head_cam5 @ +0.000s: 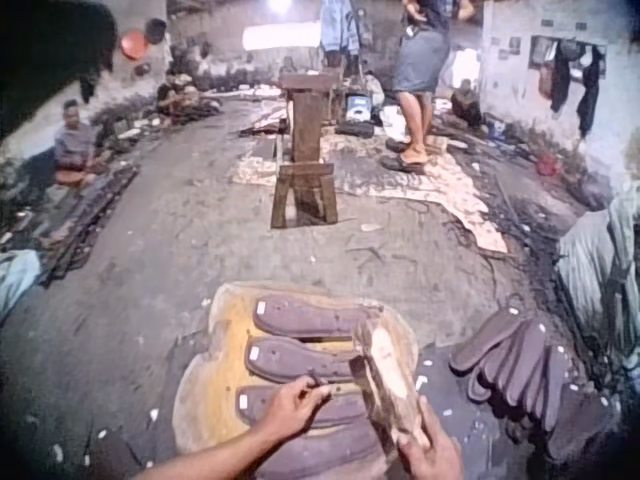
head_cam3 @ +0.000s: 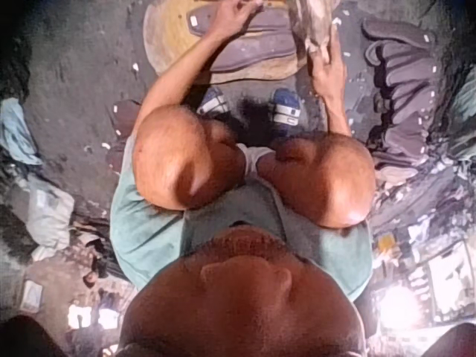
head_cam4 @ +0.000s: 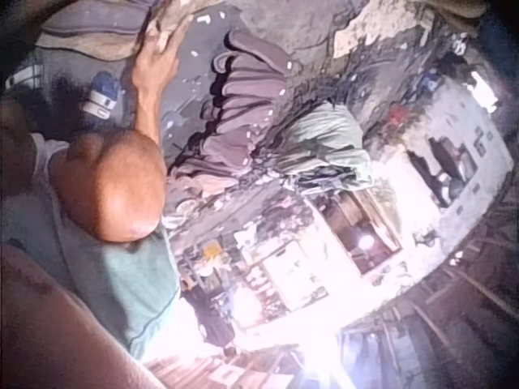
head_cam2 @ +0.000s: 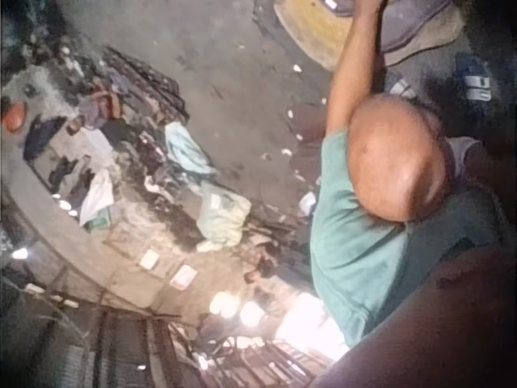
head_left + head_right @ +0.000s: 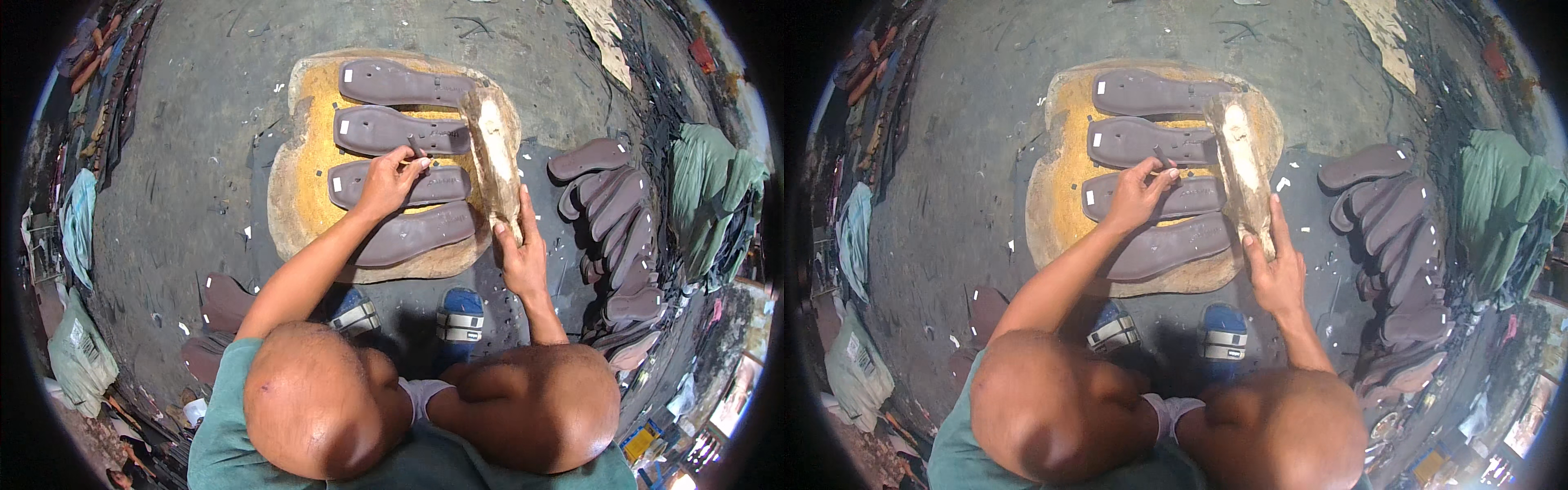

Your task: The person sits on the ground and uses a wooden mallet to strike a metal punch placed on gray shoe soles. They repeatedly position the punch and strike it to shape or mark the soles, then move the finished soles aside and continue with the next ones.

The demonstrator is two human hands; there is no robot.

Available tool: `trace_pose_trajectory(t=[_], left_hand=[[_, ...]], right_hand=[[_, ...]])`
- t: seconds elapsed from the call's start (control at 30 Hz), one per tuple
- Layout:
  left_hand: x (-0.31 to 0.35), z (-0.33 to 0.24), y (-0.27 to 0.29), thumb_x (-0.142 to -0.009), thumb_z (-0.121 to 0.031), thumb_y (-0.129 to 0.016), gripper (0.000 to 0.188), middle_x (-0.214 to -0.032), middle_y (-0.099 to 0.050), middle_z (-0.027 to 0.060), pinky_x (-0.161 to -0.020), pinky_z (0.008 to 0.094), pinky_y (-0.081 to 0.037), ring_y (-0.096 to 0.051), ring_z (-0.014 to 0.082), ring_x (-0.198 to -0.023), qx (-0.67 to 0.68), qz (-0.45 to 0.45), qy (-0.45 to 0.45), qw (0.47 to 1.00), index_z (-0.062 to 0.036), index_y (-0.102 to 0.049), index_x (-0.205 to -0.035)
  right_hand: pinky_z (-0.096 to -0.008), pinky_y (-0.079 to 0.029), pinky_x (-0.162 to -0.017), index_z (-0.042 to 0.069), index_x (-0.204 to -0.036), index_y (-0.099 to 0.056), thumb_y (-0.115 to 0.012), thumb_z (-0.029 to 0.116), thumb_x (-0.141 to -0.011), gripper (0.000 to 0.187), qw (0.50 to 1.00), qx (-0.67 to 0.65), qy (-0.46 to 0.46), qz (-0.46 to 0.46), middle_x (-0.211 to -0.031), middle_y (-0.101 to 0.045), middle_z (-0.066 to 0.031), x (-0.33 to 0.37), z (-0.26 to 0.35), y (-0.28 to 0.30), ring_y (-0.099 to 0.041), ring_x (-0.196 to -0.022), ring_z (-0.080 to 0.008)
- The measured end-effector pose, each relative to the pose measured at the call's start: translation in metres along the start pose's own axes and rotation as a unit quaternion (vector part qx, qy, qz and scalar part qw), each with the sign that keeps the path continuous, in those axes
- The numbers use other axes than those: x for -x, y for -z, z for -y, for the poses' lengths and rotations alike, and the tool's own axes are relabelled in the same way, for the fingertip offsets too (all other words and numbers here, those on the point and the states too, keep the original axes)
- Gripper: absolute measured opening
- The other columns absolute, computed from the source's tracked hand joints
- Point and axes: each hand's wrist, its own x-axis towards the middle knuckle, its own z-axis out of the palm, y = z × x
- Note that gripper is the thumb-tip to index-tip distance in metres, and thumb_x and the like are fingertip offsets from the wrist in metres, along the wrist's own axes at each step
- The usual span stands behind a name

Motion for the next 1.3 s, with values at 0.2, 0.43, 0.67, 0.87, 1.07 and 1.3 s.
trace_pose_trajectory(t=[0.2, 0.43, 0.67, 0.87, 1.07, 1.3], left_hand=[[-0.003, 0.002, 0.000, -0.098, -0.020, -0.066, 0.021, -0.083, -0.074, 0.0117, -0.070, 0.0310, -0.053, -0.070, 0.0156, -0.077, -0.067, 0.005, -0.027, 0.997, 0.0004, -0.068, -0.101], [0.000, 0.001, -0.015, -0.092, -0.021, -0.072, 0.021, -0.093, -0.072, 0.0153, -0.073, 0.0389, -0.054, -0.070, 0.0331, -0.083, -0.118, -0.026, -0.175, 0.977, -0.0018, -0.070, -0.099], [0.004, 0.008, -0.016, -0.089, -0.017, -0.072, 0.021, -0.096, -0.071, 0.0171, -0.073, 0.0437, -0.055, -0.069, 0.0375, -0.085, -0.171, -0.018, -0.212, 0.962, -0.0010, -0.069, -0.102], [0.007, -0.002, -0.011, -0.090, -0.018, -0.071, 0.021, -0.093, -0.071, 0.0192, -0.075, 0.0440, -0.055, -0.068, 0.0408, -0.086, -0.129, -0.040, -0.187, 0.973, 0.0006, -0.069, -0.098], [-0.006, 0.000, 0.012, -0.100, -0.022, -0.065, 0.019, -0.096, -0.071, 0.0041, -0.078, 0.0240, -0.057, -0.066, 0.0090, -0.087, 0.328, -0.094, 0.098, 0.935, -0.0038, -0.066, -0.098], [0.027, 0.004, -0.003, -0.098, -0.021, -0.067, 0.023, -0.095, -0.071, 0.0066, -0.077, 0.0285, -0.056, -0.067, 0.0122, -0.086, 0.035, 0.053, 0.031, 0.997, 0.0000, -0.069, -0.107]], right_hand=[[-0.0399, -0.044, -0.107, 0.009, -0.158, -0.029, -0.059, 0.025, -0.097, 0.070, 0.996, -0.092, 0.012, -0.006, -0.143, -0.054, -0.0250, 0.002, 0.004, 0.001, -0.055, -0.131, -0.0348], [-0.0409, -0.034, -0.116, 0.000, -0.158, -0.026, -0.062, 0.021, -0.094, 0.076, 0.976, -0.106, 0.166, -0.088, -0.158, -0.035, -0.0232, 0.008, 0.076, 0.048, -0.036, -0.145, -0.0296], [-0.0415, -0.050, -0.087, 0.003, -0.133, -0.050, -0.064, 0.045, -0.093, 0.059, 0.986, -0.068, 0.151, -0.022, -0.115, -0.066, -0.0198, 0.013, -0.014, -0.010, -0.064, -0.104, -0.0307], [-0.0511, -0.054, -0.078, 0.022, -0.158, -0.029, -0.053, 0.038, -0.099, 0.066, 0.981, 0.181, 0.008, 0.068, -0.108, -0.070, -0.0276, 0.026, 0.010, -0.006, -0.069, -0.093, -0.0464], [-0.0529, -0.054, -0.078, 0.030, -0.158, -0.029, -0.053, 0.042, -0.098, 0.067, 0.964, 0.244, -0.024, 0.100, -0.104, -0.072, -0.0256, 0.017, -0.005, -0.013, -0.070, -0.086, -0.0460], [-0.0436, -0.047, -0.104, 0.021, -0.159, -0.030, -0.056, 0.031, -0.099, 0.066, 1.000, -0.016, -0.002, 0.002, -0.138, -0.058, -0.0245, 0.022, -0.013, -0.006, -0.057, -0.127, -0.0415]])
